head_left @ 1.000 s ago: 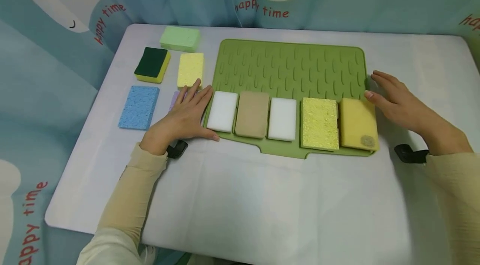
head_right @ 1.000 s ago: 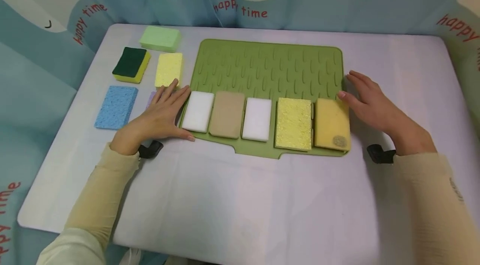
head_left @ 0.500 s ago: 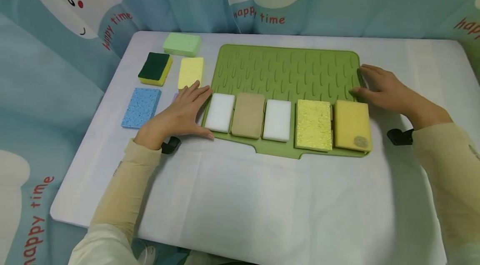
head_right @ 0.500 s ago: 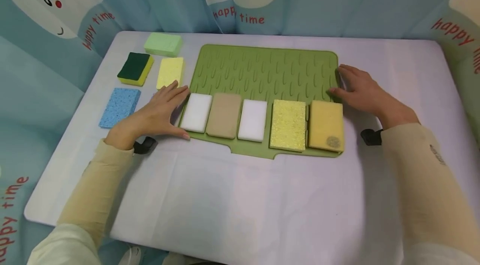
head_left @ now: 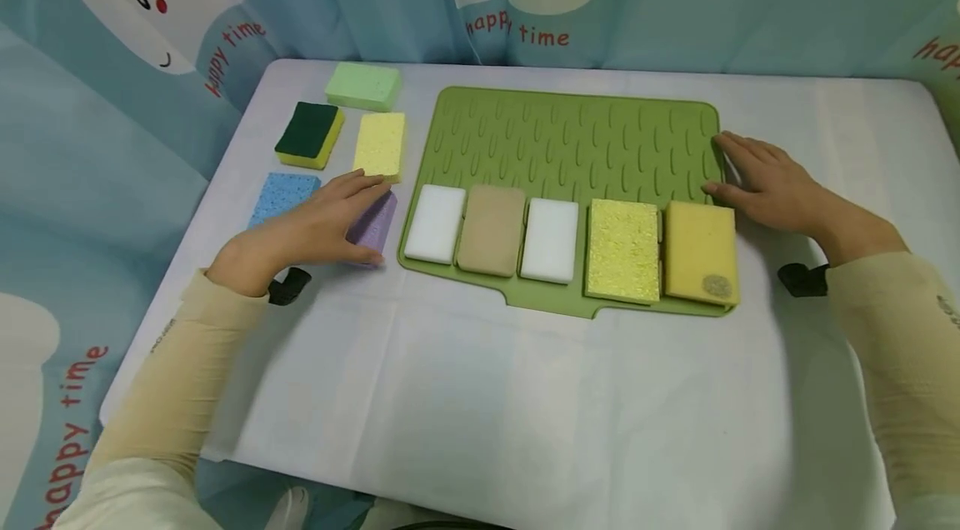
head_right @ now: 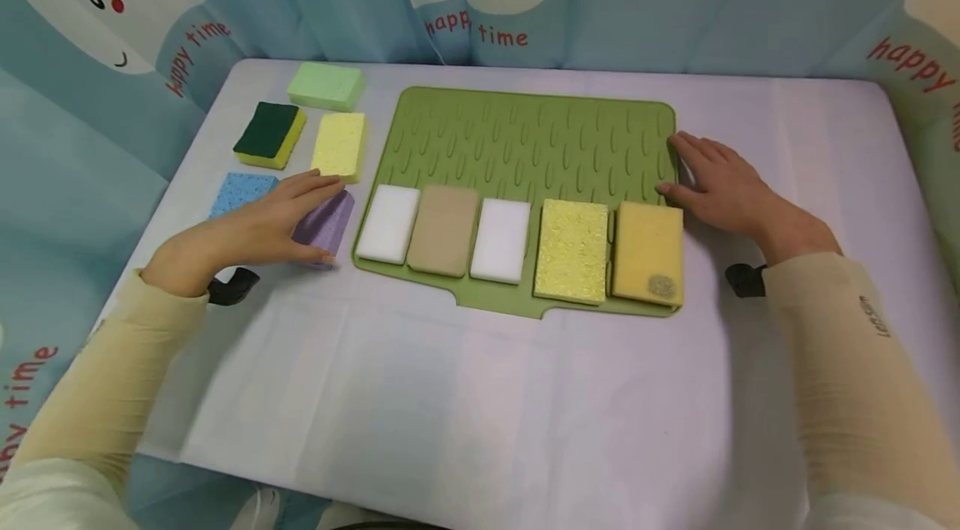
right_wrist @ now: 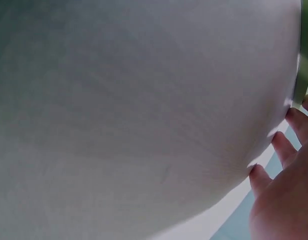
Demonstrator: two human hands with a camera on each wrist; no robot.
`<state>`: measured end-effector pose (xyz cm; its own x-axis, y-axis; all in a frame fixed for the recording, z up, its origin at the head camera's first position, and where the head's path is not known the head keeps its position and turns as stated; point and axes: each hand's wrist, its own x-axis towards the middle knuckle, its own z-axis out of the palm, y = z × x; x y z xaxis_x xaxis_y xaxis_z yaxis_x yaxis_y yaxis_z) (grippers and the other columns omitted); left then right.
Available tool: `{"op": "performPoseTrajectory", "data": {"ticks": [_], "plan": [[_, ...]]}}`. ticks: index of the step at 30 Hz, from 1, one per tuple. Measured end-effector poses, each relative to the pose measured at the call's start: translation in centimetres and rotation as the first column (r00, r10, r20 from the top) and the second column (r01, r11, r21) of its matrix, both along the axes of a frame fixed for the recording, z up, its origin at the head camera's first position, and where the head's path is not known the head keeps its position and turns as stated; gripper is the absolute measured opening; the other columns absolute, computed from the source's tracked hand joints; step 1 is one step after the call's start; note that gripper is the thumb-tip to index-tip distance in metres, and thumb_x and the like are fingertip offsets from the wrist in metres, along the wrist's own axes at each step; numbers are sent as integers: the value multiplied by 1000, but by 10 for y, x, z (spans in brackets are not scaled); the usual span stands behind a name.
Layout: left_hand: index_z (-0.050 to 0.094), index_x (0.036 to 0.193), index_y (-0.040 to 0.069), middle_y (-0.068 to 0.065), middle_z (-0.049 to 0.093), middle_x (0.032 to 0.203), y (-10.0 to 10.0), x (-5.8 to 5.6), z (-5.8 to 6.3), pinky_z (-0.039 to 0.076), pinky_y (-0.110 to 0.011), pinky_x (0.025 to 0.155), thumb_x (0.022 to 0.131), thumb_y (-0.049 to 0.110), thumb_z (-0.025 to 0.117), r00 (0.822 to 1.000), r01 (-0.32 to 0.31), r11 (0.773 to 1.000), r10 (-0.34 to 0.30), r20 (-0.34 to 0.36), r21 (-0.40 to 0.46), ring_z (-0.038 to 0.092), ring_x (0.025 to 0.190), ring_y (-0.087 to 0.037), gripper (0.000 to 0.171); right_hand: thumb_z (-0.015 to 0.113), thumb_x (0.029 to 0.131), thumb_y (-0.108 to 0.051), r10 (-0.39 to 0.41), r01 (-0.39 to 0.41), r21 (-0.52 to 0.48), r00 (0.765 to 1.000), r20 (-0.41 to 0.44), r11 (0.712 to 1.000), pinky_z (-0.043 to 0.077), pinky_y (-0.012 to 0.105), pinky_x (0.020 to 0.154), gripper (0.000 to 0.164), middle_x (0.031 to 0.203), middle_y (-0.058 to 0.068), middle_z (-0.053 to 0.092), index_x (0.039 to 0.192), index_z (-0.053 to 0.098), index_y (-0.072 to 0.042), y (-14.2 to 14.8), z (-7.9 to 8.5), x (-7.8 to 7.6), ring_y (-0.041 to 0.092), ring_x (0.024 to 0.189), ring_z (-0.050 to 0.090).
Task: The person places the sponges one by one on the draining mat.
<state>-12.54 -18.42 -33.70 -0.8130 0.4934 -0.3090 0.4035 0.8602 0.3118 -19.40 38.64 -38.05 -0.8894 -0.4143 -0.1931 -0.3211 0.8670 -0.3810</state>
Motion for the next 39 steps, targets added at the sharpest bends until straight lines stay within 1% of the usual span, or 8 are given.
{"op": "performPoseTrajectory", "data": {"ticks": [4, 7, 13, 17, 23, 31, 35, 39], "plan": [[19, 158, 3, -20, 19, 163, -6, 0, 3, 20, -61, 119, 73, 42, 87, 999, 23, 998, -21, 28, -51, 14, 151, -43, 116, 41, 105, -40, -5, 4, 21, 1000, 24, 1000, 5, 69, 116, 77, 163, 31, 4, 158, 3, 1, 1, 2, -1, 54, 148, 3], [18, 158, 2, -20, 18, 163, -7, -3, 2, 23, -60, 119, 70, 42, 89, 999, 43, 997, -40, 36, -67, 16, 150, -42, 120, 40, 106, -39, 2, -3, 27, 999, 35, 1000, 3, 67, 118, 77, 162, 31, 1, 158, 1, 3, 2, 1, -2, 55, 148, 1], [18, 158, 2, -20, 20, 161, -7, -7, -1, 28, -58, 117, 69, 39, 91, 998, 64, 994, -62, 27, -91, 22, 147, -39, 120, 37, 107, -37, 7, -8, 25, 999, 48, 1000, -2, 66, 118, 76, 162, 31, -3, 157, -3, 4, 3, -2, 0, 55, 147, -3], [18, 158, 1, -21, 21, 160, -6, -8, -2, 29, -56, 118, 69, 37, 91, 997, 83, 987, -82, 8, -137, 23, 146, -39, 121, 36, 107, -38, 3, -5, 32, 999, 48, 999, -1, 68, 117, 76, 163, 30, -4, 157, -4, 3, 3, -2, 1, 55, 148, -4], [19, 156, -2, -22, 23, 159, -4, -7, 1, 30, -56, 117, 70, 31, 91, 993, 108, 979, -113, -20, -171, 25, 145, -39, 117, 36, 107, -38, -7, 4, 43, 998, 60, 999, -1, 69, 117, 77, 163, 29, -5, 157, -5, 2, 2, 0, 2, 54, 148, -5], [23, 155, -2, -23, 26, 158, -4, -3, 9, 34, -57, 115, 70, 35, 90, 997, 74, 978, -71, 21, -194, 30, 142, -41, 115, 36, 107, -38, -7, 3, 48, 997, 81, 999, -3, 67, 118, 77, 164, 27, -7, 157, -6, 1, -4, 1, 1, 52, 149, -7], [22, 156, -1, -22, 25, 159, -4, -2, 10, 34, -58, 114, 70, 37, 89, 998, 48, 978, -37, 56, -202, 29, 143, -41, 116, 36, 107, -38, -4, 0, 55, 997, 74, 999, -2, 67, 118, 76, 164, 27, -7, 157, -6, 1, -5, 1, 2, 52, 149, -6], [20, 157, 1, -23, 23, 159, -4, -1, 14, 35, -59, 112, 71, 38, 89, 996, 15, 980, 3, 91, -199, 27, 144, -41, 116, 38, 107, -36, -3, 1, 43, 999, 52, 999, 1, 65, 119, 75, 163, 30, -3, 157, -4, 2, -4, 1, 2, 53, 149, -2]]}}
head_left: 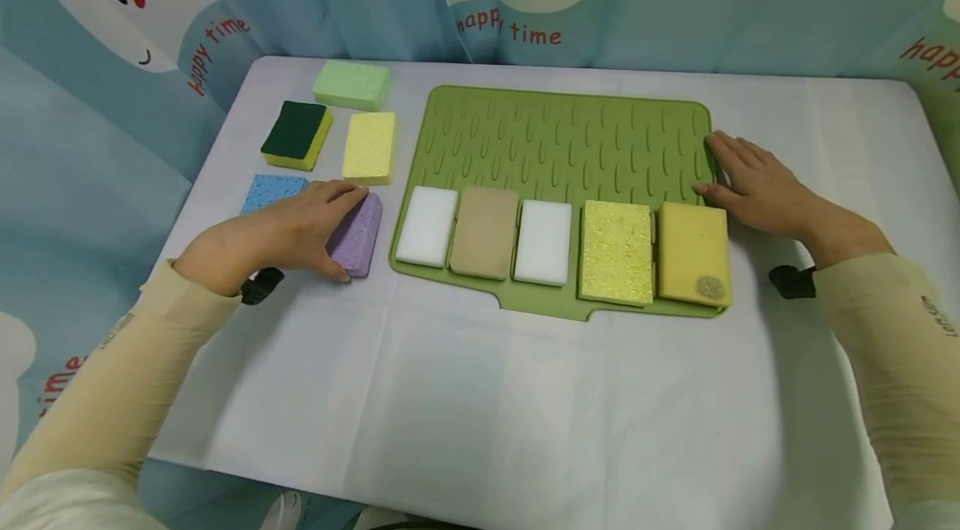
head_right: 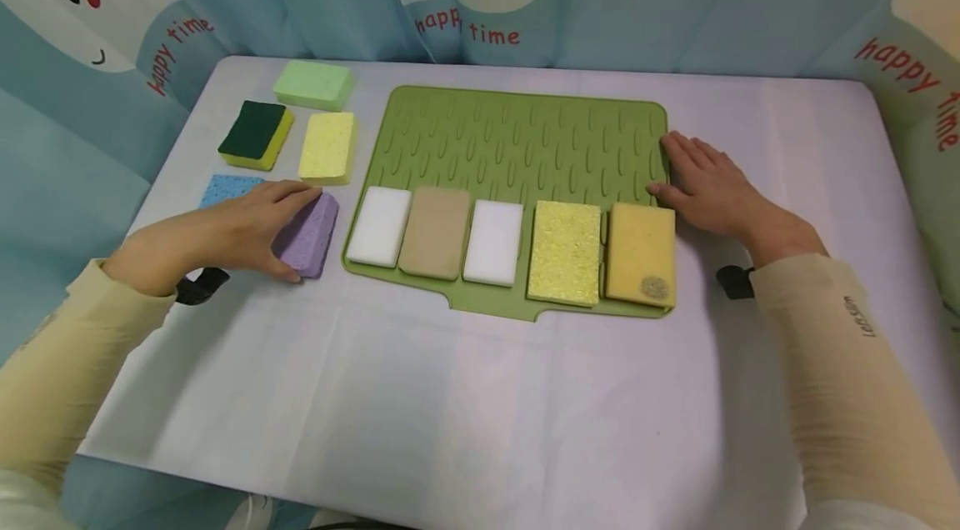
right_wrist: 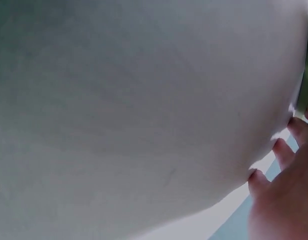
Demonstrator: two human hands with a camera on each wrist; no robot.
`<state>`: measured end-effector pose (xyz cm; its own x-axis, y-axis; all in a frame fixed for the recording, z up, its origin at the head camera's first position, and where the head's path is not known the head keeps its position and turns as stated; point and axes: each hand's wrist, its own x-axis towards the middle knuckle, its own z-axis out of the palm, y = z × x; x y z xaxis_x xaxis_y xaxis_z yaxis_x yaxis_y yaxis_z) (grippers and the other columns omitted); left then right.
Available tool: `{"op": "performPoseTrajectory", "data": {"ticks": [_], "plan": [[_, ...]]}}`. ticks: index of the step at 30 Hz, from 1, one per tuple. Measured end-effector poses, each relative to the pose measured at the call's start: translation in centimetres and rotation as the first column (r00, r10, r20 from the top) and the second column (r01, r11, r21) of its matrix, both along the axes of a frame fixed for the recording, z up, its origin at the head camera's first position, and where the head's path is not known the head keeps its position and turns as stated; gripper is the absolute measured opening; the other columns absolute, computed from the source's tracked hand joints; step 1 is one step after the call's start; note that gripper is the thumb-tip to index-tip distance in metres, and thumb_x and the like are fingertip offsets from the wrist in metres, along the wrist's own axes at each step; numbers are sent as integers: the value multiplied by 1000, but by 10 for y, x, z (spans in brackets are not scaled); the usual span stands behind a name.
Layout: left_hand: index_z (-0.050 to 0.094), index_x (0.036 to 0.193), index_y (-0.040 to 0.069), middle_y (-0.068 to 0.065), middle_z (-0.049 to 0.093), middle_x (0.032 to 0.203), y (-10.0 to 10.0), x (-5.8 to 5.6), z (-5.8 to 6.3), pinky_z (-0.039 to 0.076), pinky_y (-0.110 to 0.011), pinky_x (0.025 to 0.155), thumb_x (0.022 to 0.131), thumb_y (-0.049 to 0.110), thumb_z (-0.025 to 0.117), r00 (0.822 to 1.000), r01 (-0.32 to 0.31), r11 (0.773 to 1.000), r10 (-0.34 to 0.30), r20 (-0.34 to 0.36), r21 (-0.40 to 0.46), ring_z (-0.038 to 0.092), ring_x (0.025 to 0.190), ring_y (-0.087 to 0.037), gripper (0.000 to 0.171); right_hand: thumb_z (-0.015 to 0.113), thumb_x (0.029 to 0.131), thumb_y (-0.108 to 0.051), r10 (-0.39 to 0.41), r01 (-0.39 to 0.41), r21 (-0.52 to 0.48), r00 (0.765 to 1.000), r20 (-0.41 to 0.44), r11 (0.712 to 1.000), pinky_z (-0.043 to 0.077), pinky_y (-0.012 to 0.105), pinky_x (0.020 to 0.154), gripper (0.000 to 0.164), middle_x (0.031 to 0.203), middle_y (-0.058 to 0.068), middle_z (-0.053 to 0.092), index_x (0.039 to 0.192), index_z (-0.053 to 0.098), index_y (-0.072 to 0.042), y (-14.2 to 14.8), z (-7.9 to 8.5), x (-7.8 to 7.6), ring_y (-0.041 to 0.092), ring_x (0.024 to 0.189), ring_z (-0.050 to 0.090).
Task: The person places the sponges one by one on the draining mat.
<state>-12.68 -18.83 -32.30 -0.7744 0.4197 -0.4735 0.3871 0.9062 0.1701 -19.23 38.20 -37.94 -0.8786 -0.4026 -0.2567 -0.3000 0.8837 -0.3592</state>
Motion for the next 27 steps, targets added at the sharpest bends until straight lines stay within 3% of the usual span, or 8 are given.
{"op": "performPoseTrajectory", "data": {"ticks": [4, 10, 18, 27], "plan": [[20, 156, 0, -23, 24, 158, 0, 0, 9, 37, -60, 110, 71, 38, 88, 1000, -12, 1000, 12, -1, 24, 28, 143, -41, 115, 35, 107, -32, -20, 19, -14, 999, -35, 1000, 6, 66, 118, 71, 161, 34, 2, 157, -1, 4, 1, 2, 0, 54, 148, 4], [23, 155, -3, -25, 30, 154, 5, -3, 27, 36, -59, 112, 72, 37, 87, 998, 26, 998, -23, -57, 51, 31, 140, -43, 112, 33, 108, -32, -25, 25, 10, 999, -44, 1000, 6, 66, 118, 68, 161, 34, 4, 158, 1, 2, 3, 2, 1, 55, 147, 6], [21, 157, 0, -22, 27, 157, 30, -21, 49, 38, -58, 110, 74, 39, 85, 987, 81, 995, -73, -143, 50, 29, 143, -40, 112, 28, 109, -35, 1, 1, 58, 999, -42, 998, 7, 67, 117, 67, 162, 32, 0, 158, -1, 1, 6, 2, 3, 57, 145, 5], [20, 158, 3, -17, 25, 159, 80, -43, 48, 41, -51, 110, 77, 46, 80, 960, 212, 968, -180, -215, 134, 26, 146, -34, 110, 27, 109, -36, -4, 5, 57, 1000, -14, 998, 4, 67, 118, 68, 162, 31, -3, 158, -3, 0, 5, 2, 5, 55, 147, 1]]}}
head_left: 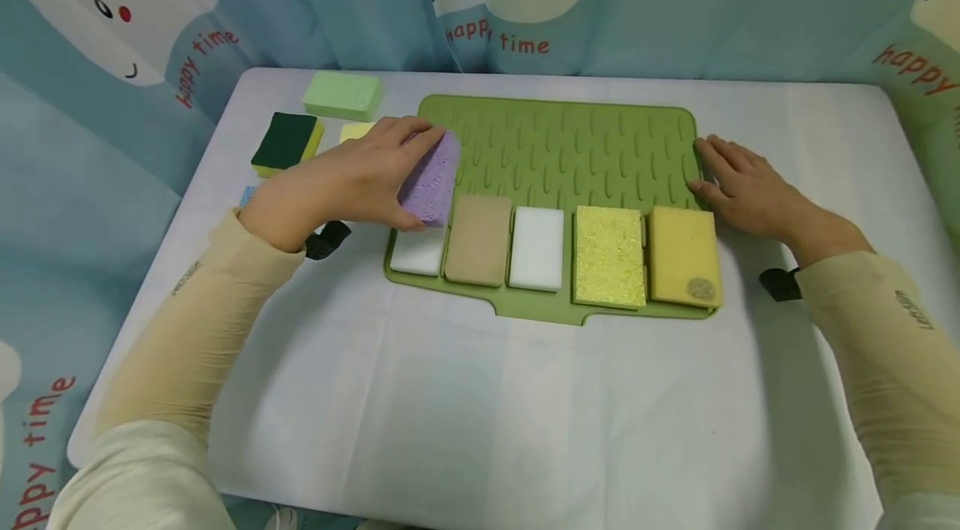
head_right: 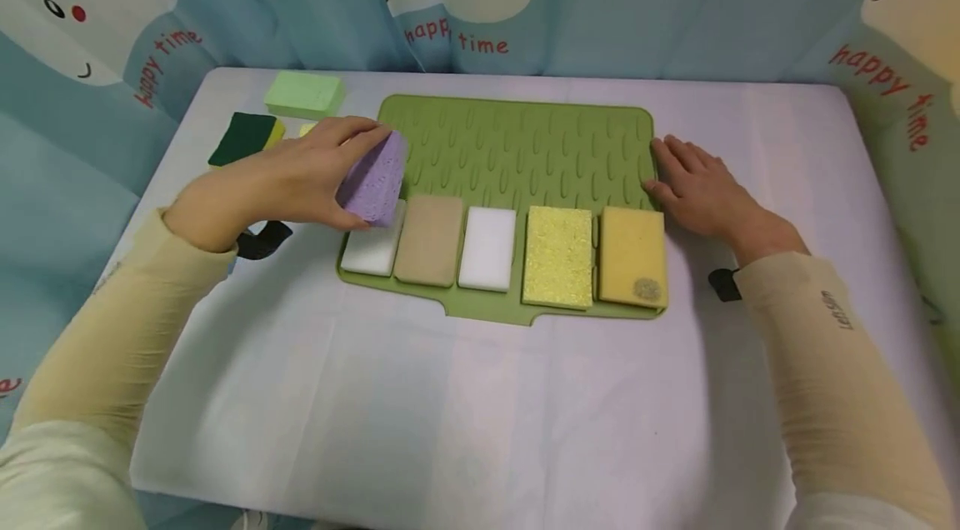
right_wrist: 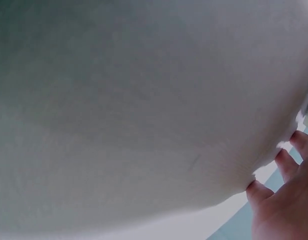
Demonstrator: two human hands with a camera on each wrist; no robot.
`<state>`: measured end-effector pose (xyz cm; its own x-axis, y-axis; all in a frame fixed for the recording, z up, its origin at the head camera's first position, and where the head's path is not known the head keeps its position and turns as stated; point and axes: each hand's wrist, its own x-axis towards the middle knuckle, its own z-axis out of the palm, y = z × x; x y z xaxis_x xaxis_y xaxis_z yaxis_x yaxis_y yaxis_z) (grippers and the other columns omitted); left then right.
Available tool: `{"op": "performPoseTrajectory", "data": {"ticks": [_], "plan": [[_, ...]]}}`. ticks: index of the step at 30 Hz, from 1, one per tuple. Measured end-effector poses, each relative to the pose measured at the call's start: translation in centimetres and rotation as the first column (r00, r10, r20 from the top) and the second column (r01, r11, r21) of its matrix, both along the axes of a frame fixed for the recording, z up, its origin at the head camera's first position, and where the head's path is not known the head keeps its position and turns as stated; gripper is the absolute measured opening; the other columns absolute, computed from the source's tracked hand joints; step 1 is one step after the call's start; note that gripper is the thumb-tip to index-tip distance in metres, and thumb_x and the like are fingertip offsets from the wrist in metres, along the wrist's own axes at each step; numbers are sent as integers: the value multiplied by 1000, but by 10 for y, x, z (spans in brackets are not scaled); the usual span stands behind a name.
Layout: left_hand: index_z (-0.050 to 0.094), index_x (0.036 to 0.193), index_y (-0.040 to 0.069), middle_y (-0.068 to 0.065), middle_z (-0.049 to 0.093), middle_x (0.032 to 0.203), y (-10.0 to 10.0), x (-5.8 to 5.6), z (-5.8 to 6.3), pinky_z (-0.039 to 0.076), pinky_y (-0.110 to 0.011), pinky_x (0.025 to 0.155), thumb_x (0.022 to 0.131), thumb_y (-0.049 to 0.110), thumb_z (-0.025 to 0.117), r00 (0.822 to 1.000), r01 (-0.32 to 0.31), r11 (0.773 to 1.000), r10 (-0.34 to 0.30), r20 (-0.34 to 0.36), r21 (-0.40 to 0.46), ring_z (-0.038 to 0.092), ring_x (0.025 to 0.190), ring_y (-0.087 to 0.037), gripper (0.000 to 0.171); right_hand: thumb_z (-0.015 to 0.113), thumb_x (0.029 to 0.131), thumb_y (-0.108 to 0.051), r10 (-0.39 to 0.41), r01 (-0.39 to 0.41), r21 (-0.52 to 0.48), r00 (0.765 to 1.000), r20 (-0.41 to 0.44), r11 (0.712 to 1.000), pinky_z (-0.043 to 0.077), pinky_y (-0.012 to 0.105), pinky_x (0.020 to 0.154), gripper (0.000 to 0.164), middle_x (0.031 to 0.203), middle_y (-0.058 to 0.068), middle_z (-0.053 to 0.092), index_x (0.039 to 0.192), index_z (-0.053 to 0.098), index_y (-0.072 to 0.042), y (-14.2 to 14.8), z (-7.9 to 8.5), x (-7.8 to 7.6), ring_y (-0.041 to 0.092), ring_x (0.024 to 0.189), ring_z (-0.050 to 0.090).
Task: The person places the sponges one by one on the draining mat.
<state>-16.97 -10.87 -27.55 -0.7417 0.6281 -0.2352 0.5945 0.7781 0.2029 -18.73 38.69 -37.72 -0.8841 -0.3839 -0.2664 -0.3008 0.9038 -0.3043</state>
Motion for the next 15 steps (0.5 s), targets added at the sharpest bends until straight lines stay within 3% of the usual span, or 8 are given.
{"op": "performPoseTrajectory", "data": {"ticks": [15], "plan": [[22, 158, 5, -16, 29, 157, 49, -23, -14, 39, -49, 112, 77, 54, 76, 999, 50, 996, -49, -14, 74, 28, 145, -33, 109, 29, 109, -38, -8, 8, -7, 1000, -9, 1000, 4, 69, 117, 70, 162, 31, -2, 158, -2, 1, 1, -2, 0, 56, 146, 1]]}}
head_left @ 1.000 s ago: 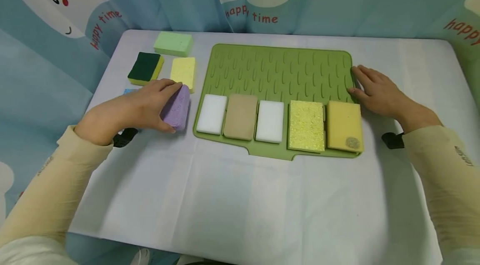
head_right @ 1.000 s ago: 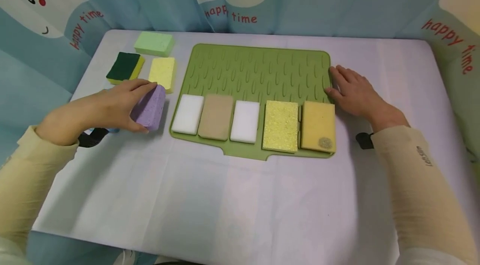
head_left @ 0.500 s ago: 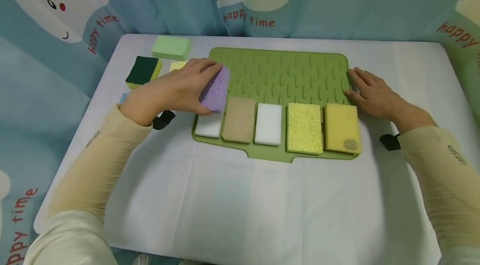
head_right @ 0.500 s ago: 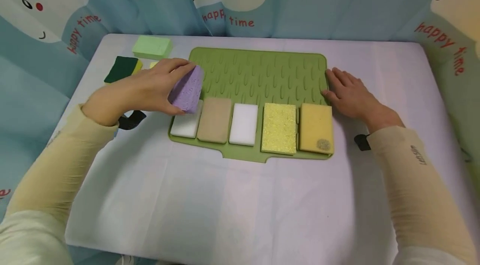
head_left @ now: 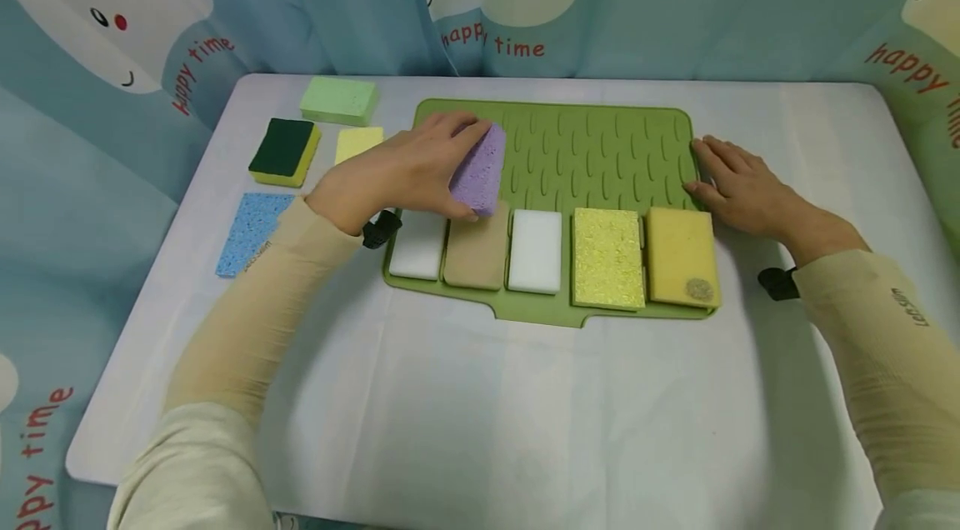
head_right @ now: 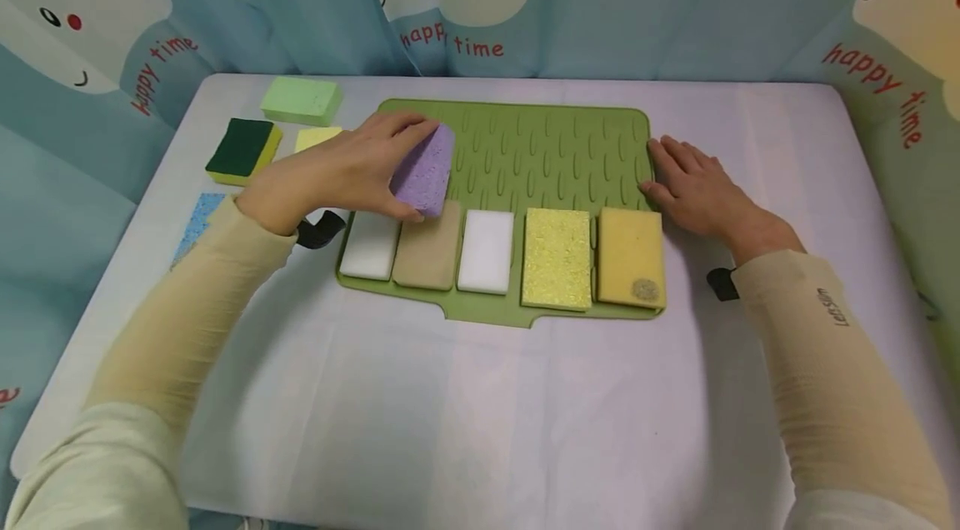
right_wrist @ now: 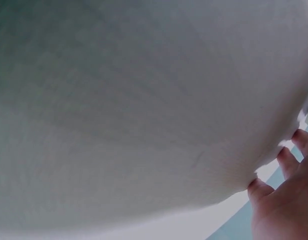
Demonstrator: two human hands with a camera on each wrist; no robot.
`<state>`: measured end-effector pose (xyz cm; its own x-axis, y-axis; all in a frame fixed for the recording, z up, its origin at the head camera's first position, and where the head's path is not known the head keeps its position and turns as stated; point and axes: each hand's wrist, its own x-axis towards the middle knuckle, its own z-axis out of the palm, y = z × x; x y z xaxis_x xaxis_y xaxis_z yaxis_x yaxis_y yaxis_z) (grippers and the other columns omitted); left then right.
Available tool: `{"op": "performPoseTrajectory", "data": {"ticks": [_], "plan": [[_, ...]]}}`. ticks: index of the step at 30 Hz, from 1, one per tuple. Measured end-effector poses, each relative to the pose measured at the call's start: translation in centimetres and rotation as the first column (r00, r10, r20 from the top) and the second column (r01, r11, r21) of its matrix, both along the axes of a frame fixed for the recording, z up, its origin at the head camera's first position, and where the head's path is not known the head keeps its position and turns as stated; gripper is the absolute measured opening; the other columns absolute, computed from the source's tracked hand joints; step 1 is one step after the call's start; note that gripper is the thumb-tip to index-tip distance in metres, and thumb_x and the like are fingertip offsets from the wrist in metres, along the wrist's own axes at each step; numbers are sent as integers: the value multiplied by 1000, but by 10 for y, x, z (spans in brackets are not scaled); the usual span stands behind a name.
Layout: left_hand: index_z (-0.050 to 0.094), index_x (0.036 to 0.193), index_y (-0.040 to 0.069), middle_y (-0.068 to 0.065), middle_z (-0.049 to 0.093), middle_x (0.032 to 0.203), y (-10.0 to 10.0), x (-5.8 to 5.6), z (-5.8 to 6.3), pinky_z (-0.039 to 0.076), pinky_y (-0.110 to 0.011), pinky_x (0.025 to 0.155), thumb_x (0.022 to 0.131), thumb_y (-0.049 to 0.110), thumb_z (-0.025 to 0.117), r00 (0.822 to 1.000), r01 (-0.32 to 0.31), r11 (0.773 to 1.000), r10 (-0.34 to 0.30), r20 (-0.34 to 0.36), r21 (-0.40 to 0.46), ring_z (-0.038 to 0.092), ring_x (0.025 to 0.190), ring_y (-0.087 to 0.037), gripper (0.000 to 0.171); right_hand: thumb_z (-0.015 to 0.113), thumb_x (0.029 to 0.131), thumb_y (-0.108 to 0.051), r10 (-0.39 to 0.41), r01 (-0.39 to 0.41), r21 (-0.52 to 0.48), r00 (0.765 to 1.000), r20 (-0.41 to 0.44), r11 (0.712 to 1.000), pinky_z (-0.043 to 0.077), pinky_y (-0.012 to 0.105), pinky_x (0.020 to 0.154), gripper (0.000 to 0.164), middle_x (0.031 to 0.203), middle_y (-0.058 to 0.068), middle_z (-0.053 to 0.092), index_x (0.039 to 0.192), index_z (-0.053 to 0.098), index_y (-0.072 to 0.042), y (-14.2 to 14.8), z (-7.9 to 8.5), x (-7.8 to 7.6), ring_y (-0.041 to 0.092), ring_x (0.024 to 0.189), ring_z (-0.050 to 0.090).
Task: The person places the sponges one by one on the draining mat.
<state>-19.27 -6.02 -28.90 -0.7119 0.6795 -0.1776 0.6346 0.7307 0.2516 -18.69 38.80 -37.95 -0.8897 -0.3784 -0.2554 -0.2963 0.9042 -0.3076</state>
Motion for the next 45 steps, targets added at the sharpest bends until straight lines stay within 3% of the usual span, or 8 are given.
{"op": "performPoseTrajectory", "data": {"ticks": [5, 11, 20, 24, 34, 45], "plan": [[24, 157, 3, -17, 30, 156, 15, -6, -1, 32, -45, 118, 77, 55, 75, 1000, 14, 1000, -14, -17, 0, 29, 144, -33, 108, 31, 108, -37, -2, 2, -1, 1000, 2, 1000, 5, 70, 115, 70, 162, 31, -1, 158, -1, 1, 0, 0, 1, 56, 147, 2], [22, 158, 6, -15, 29, 156, 38, -13, -3, 34, -41, 116, 78, 58, 70, 999, 20, 1000, -20, -29, -24, 31, 142, -30, 107, 31, 108, -37, -9, 9, -16, 1000, 4, 1000, 4, 72, 115, 70, 163, 31, -2, 158, -1, 0, 3, 1, 2, 55, 147, 1], [23, 157, 6, -13, 28, 155, 68, -18, -7, 36, -34, 113, 79, 61, 62, 990, 41, 999, -41, -136, -5, 29, 136, -28, 103, 31, 108, -37, -19, 19, -21, 1000, 14, 1000, 2, 73, 114, 70, 163, 30, -4, 159, -3, -1, 6, 1, 4, 55, 147, -1], [22, 158, 8, -12, 31, 156, 81, -20, -6, 34, -33, 114, 80, 66, 60, 988, 42, 999, -44, -150, -18, 29, 137, -28, 104, 32, 108, -38, -25, 26, -30, 999, 22, 999, 0, 73, 114, 71, 163, 29, -4, 159, -3, -3, 4, 1, 3, 54, 148, -2], [18, 160, 12, -7, 30, 158, 109, -22, -6, 37, -32, 113, 79, 75, 58, 993, 19, 997, -28, -119, -73, 29, 138, -25, 109, 33, 108, -38, -31, 32, -59, 999, 10, 998, -1, 74, 114, 70, 164, 28, -2, 159, -2, -4, 2, 0, 0, 53, 149, -2], [19, 159, 13, -7, 32, 156, 119, -22, -10, 38, -34, 112, 77, 77, 60, 996, 10, 997, -17, -90, -77, 31, 136, -26, 112, 27, 108, -42, -77, 78, -21, 996, 49, 997, 1, 77, 111, 66, 164, 27, -2, 161, -1, -13, 4, 10, -1, 52, 149, -1]]}}
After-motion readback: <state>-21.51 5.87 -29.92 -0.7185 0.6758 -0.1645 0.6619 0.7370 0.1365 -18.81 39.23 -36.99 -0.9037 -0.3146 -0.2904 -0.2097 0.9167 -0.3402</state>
